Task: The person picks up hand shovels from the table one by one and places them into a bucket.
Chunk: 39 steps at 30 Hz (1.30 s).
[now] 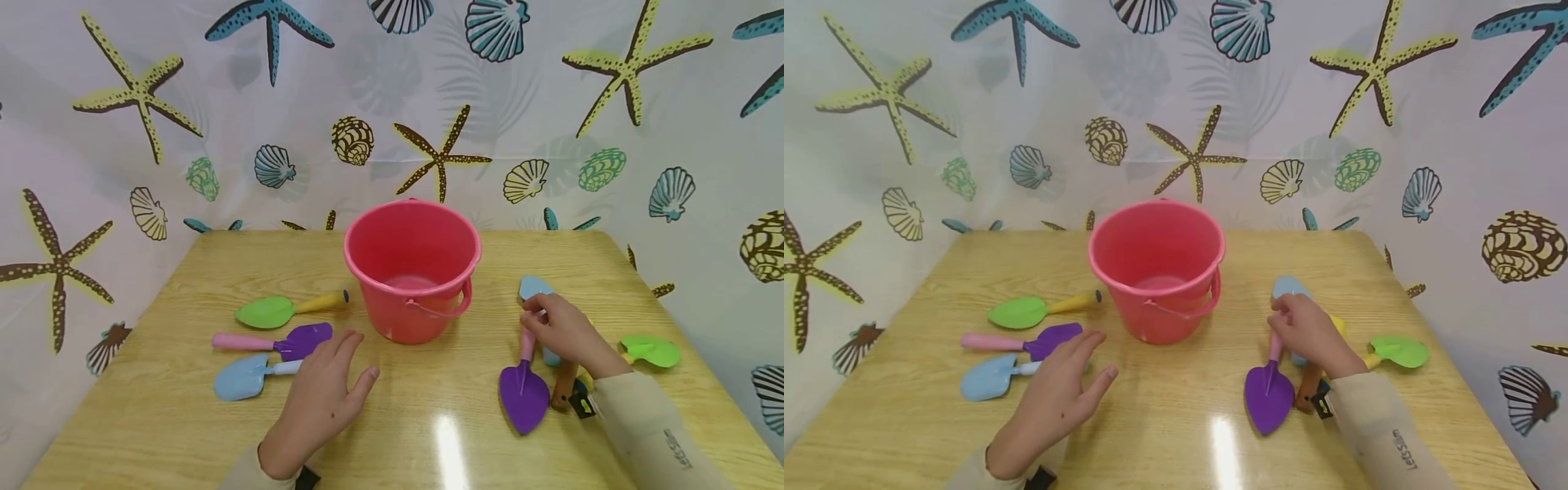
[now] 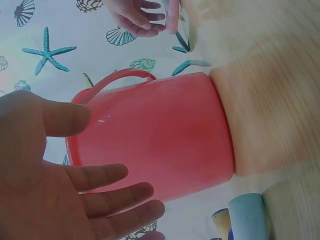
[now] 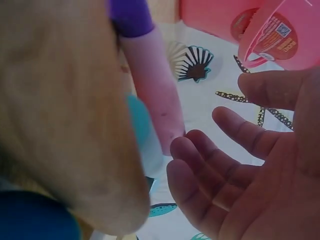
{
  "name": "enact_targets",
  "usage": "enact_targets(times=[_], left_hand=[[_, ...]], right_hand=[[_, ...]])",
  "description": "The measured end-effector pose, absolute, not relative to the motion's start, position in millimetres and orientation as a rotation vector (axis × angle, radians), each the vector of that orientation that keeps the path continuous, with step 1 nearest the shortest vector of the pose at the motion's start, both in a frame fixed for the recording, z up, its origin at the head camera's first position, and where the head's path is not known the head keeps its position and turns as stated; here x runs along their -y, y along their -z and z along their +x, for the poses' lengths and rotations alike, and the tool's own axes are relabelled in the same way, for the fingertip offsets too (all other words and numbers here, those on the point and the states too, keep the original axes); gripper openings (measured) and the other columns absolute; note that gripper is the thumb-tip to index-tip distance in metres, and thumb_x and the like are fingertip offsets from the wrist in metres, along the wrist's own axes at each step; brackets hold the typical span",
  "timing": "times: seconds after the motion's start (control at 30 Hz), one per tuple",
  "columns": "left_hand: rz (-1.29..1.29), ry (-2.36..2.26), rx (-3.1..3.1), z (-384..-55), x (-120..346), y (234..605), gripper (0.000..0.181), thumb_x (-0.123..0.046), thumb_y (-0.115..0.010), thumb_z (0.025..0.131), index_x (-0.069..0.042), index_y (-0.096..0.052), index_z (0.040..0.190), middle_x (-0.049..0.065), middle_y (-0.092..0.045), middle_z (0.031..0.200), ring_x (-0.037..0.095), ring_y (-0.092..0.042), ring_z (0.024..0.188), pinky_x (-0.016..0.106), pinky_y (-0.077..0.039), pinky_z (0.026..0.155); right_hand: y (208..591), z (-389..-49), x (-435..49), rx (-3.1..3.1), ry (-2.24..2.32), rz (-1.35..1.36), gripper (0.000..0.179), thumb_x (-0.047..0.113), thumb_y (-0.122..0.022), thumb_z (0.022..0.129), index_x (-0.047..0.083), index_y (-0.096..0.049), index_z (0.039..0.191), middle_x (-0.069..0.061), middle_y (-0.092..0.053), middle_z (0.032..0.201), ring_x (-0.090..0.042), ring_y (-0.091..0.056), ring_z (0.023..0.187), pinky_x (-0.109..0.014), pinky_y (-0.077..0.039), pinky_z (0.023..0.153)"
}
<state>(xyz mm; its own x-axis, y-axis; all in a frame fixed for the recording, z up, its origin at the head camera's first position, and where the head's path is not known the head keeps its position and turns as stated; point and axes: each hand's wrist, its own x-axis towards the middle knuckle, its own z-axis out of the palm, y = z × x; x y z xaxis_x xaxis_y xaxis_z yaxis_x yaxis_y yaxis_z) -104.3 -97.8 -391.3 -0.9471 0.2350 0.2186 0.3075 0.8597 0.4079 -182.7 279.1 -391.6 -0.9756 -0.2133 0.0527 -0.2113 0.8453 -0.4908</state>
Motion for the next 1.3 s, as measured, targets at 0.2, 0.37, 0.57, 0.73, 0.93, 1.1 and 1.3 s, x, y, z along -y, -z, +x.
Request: enact_targets(times=[0.2, 0.37, 0.57, 0.73, 0.93, 1.1, 1.3], left_hand=[[-0.414, 0.651, 2.875, -104, 99, 391, 0.054, -0.041, -0.065, 0.093, -0.006, -0.058, 0.134, 0.012, -0.058, 0.141, 0.035, -0.055, 0.13, 0.055, -0.047, 0.105], [-0.415, 0.649, 2.877, -104, 101, 392, 0.054, -0.04, -0.065, 0.094, -0.006, -0.058, 0.134, 0.012, -0.058, 0.14, 0.036, -0.055, 0.13, 0.055, -0.047, 0.106], [-0.411, 0.658, 2.896, -103, 100, 390, 0.055, -0.041, -0.064, 0.094, -0.006, -0.057, 0.136, 0.012, -0.057, 0.142, 0.035, -0.054, 0.131, 0.056, -0.046, 0.107], [-0.439, 0.665, 2.89, -103, 97, 388, 0.055, -0.04, -0.064, 0.094, -0.006, -0.057, 0.136, 0.012, -0.056, 0.142, 0.034, -0.054, 0.13, 0.055, -0.048, 0.105], [-0.434, 0.661, 2.893, -103, 97, 388, 0.055, -0.04, -0.065, 0.093, -0.007, -0.057, 0.136, 0.011, -0.056, 0.142, 0.033, -0.054, 0.129, 0.054, -0.048, 0.105], [-0.439, 0.677, 2.893, -102, 97, 389, 0.054, -0.039, -0.065, 0.093, -0.006, -0.057, 0.136, 0.011, -0.056, 0.141, 0.034, -0.055, 0.128, 0.055, -0.048, 0.104], [-0.454, 0.674, 2.887, -102, 98, 392, 0.053, -0.039, -0.065, 0.094, -0.006, -0.057, 0.135, 0.013, -0.056, 0.142, 0.034, -0.055, 0.128, 0.054, -0.048, 0.105]], right_hand=[[395, -186, -281, -3.043, 0.76, -0.337, 0.029, 0.017, -0.062, 0.097, -0.006, -0.063, 0.113, -0.02, -0.063, 0.1, -0.025, -0.059, 0.084, -0.035, -0.049, 0.069], [399, -188, -283, -3.078, 0.695, -0.373, 0.027, 0.01, -0.06, 0.095, -0.005, -0.064, 0.118, -0.024, -0.058, 0.102, -0.024, -0.054, 0.08, -0.031, -0.044, 0.065], [402, -190, -284, -3.107, 0.512, -0.528, 0.039, -0.006, -0.052, 0.085, 0.004, -0.069, 0.118, -0.031, -0.058, 0.116, -0.039, -0.06, 0.097, -0.045, -0.052, 0.075], [405, -191, -284, -3.13, 0.384, -0.609, 0.036, -0.008, -0.054, 0.085, 0.006, -0.073, 0.112, -0.03, -0.06, 0.118, -0.047, -0.06, 0.105, -0.058, -0.052, 0.089], [409, -193, -283, -3.165, 0.307, -0.637, 0.037, -0.008, -0.054, 0.085, 0.011, -0.076, 0.108, -0.029, -0.061, 0.122, -0.05, -0.058, 0.108, -0.061, -0.05, 0.092], [413, -192, -283, -3.183, 0.251, -0.668, 0.031, -0.002, -0.059, 0.088, 0.016, -0.078, 0.105, -0.028, -0.062, 0.125, -0.051, -0.056, 0.112, -0.063, -0.05, 0.093], [414, -193, -282, -3.186, 0.253, -0.716, 0.037, -0.006, -0.057, 0.085, 0.018, -0.078, 0.104, -0.027, -0.062, 0.125, -0.05, -0.055, 0.114, -0.064, -0.05, 0.093]])
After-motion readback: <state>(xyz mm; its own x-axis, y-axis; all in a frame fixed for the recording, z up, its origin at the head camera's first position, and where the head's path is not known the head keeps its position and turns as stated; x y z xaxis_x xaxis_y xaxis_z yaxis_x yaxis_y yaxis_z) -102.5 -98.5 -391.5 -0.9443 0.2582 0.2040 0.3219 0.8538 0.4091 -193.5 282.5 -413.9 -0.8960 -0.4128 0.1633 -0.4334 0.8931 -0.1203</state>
